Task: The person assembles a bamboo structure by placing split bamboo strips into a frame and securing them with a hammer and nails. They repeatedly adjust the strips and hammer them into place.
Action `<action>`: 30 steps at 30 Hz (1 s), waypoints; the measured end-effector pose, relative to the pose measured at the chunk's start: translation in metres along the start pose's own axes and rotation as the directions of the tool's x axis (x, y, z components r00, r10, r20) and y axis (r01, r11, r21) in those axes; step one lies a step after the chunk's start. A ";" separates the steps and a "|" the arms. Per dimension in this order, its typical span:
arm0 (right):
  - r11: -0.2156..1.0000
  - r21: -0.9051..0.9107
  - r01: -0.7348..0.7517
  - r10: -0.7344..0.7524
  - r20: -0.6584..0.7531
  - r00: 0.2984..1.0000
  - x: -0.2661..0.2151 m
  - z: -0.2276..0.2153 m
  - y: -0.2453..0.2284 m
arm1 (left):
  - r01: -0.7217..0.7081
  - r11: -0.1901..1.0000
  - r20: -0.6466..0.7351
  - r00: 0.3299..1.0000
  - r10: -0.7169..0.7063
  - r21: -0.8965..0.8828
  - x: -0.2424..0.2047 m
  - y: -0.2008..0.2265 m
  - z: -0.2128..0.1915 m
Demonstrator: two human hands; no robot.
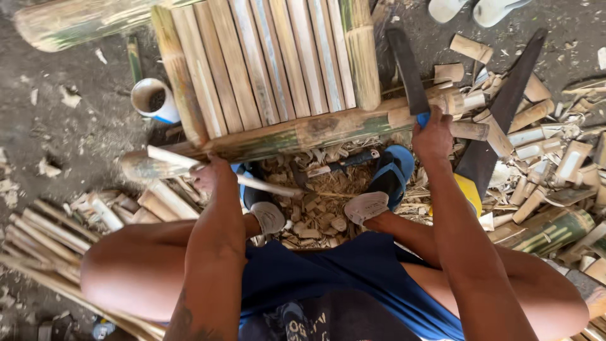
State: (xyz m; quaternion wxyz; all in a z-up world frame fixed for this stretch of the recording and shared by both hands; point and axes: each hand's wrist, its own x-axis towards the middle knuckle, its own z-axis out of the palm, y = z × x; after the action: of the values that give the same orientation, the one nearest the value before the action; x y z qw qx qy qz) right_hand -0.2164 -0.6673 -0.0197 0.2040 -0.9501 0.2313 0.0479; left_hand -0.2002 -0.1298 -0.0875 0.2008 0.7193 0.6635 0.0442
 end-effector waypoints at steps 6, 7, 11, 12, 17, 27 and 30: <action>0.966 0.232 -0.118 0.105 0.065 0.992 0.007 0.037 0.033 | 0.072 0.857 0.225 0.973 0.052 -0.510 0.003 0.011 0.009; 0.978 0.191 -0.085 0.076 0.049 0.996 0.007 0.044 0.038 | 0.071 0.804 0.292 0.947 0.131 -0.591 -0.001 0.021 0.018; 0.964 0.227 -0.139 0.115 0.116 0.987 0.001 0.066 0.046 | 0.223 0.655 0.576 0.718 0.390 -0.722 -0.016 0.094 0.057; 0.939 0.278 -0.202 0.159 0.169 0.973 -0.001 0.067 0.045 | 0.259 0.646 0.617 0.667 0.418 -0.718 -0.019 0.111 0.065; 0.937 0.251 -0.242 0.202 0.175 0.964 -0.019 0.052 0.035 | 0.232 0.567 0.551 0.671 0.495 -0.791 -0.004 0.191 0.096; 0.924 0.264 -0.278 0.231 0.194 0.953 -0.023 0.036 0.006 | -0.011 0.777 0.448 0.812 0.375 -0.629 -0.009 0.221 0.134; 0.929 0.247 -0.276 0.232 0.195 0.953 -0.021 0.036 0.003 | -0.019 0.787 0.439 0.821 0.364 -0.617 -0.011 0.230 0.120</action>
State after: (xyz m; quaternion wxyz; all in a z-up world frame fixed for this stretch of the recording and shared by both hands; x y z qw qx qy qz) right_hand -0.2364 -0.6460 -0.0497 0.3425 -0.8679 0.3397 0.1188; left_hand 0.0538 -0.1770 -0.1147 0.5841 0.6704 0.4530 0.0651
